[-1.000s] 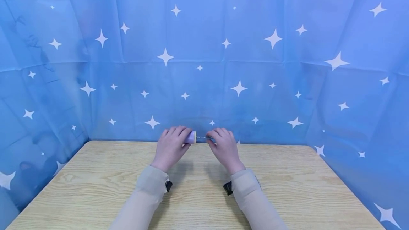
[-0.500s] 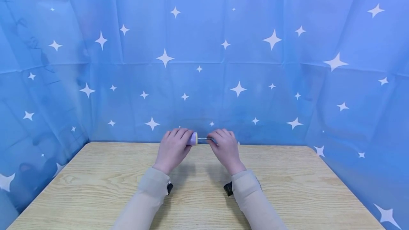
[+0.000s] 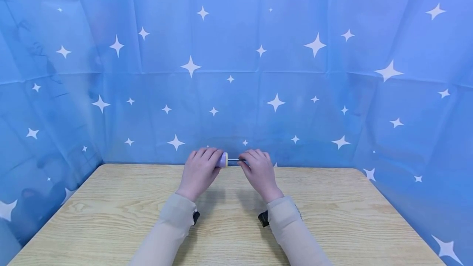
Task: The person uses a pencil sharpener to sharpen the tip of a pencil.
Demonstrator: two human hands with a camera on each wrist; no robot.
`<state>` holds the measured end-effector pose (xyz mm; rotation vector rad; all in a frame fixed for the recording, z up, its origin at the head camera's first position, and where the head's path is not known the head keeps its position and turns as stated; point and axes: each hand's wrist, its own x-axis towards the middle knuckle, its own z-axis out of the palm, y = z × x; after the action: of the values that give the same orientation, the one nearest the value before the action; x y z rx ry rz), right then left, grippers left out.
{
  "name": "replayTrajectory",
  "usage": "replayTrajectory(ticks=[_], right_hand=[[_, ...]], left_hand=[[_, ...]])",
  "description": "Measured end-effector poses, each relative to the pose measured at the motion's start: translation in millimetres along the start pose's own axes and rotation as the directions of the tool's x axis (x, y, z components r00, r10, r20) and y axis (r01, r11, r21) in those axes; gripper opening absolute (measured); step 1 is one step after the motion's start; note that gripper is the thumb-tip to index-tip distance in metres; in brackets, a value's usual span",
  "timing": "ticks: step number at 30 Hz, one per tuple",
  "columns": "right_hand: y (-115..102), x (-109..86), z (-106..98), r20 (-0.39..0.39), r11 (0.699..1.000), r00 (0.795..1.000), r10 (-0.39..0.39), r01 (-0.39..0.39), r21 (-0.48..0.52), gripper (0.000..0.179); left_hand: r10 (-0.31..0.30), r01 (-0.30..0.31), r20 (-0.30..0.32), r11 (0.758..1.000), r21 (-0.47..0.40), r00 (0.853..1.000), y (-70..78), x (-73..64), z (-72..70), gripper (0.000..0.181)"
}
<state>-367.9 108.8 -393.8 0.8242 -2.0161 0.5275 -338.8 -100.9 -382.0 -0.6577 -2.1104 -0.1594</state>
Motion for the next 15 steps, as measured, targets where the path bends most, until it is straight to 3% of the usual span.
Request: replayTrajectory(ticks=[15], right_hand=[[-2.8,-1.6,-1.3,0.037,1.000,0.999,0.010,-0.009,-0.023,0.010]], left_hand=[[-0.004,0.004,-0.004,1.000,0.011,1.000,1.2,0.8,-0.1,0.045]])
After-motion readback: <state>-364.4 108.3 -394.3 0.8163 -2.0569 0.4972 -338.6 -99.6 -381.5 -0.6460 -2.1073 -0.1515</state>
